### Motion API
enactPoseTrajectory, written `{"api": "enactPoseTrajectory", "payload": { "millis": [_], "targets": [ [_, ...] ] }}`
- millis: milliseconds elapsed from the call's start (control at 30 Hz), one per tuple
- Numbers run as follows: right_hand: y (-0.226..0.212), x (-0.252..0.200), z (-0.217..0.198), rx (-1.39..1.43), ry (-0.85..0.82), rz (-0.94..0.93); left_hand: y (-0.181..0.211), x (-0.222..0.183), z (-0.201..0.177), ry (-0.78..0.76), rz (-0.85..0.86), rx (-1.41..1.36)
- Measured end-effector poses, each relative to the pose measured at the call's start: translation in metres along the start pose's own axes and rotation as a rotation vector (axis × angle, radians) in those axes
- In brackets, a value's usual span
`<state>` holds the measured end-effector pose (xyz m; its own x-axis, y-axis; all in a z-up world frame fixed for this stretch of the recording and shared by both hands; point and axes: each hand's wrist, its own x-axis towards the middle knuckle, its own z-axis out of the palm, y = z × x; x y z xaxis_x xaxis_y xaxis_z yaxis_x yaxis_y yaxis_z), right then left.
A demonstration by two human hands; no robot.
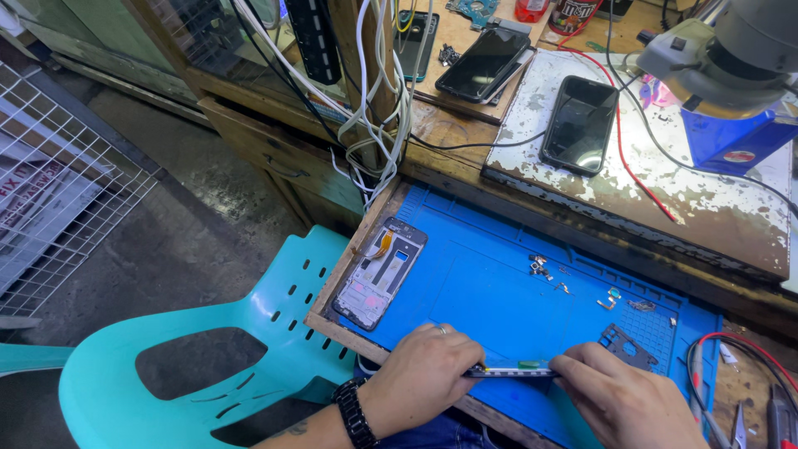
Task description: The person disassembles a smartphone by removing the battery and placing it on the mat. They then reinsert the battery into the phone chassis and press it into place.
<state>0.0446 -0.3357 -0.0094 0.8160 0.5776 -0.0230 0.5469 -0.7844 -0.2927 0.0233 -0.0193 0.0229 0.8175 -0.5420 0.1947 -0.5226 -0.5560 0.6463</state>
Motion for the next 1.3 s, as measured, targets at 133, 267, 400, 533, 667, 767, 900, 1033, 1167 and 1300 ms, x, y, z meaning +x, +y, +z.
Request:
{"api": "enactPoseTrajectory", "payload": {
  "millis": [133,267,400,533,667,767,900,1033,1167,1300],
  "targets": [
    [-0.014,0.012,-0.018,0.007,-0.035,0.004,0.002,0.001,-0.005,-0.017,-0.028,-0.013],
    [-0.040,0.023,-0.050,0.074,0.031,-0.045,-0.004,0.001,-0.009,-0.023,-0.008,-0.047],
    [-0.059,0.037,-0.076,0.084,-0.064,0.004,-0.010,0.004,-0.014,-0.060,-0.062,-0.084],
    [-0.062,0.047,-0.089,0.079,-0.132,0.021,-0.009,0.008,-0.014,-0.074,-0.076,-0.100],
    [-0.056,0.053,-0.089,0.106,-0.182,-0.010,-0.008,0.008,-0.014,-0.081,-0.077,-0.107],
    [-0.052,0.054,-0.088,0.166,-0.173,-0.038,-0.007,0.009,-0.013,-0.078,-0.076,-0.106],
    [-0.049,0.051,-0.088,0.205,-0.161,-0.036,-0.009,0.009,-0.012,-0.068,-0.052,-0.098],
    [-0.047,0.047,-0.086,0.203,-0.151,-0.041,-0.009,0.009,-0.012,-0.061,-0.044,-0.091],
    [-0.046,0.047,-0.082,0.224,-0.103,-0.054,-0.007,0.009,-0.011,-0.084,-0.082,-0.083],
    [-0.046,0.045,-0.081,0.205,-0.092,-0.058,-0.006,0.010,-0.012,-0.094,-0.093,-0.078]
  ]
}}
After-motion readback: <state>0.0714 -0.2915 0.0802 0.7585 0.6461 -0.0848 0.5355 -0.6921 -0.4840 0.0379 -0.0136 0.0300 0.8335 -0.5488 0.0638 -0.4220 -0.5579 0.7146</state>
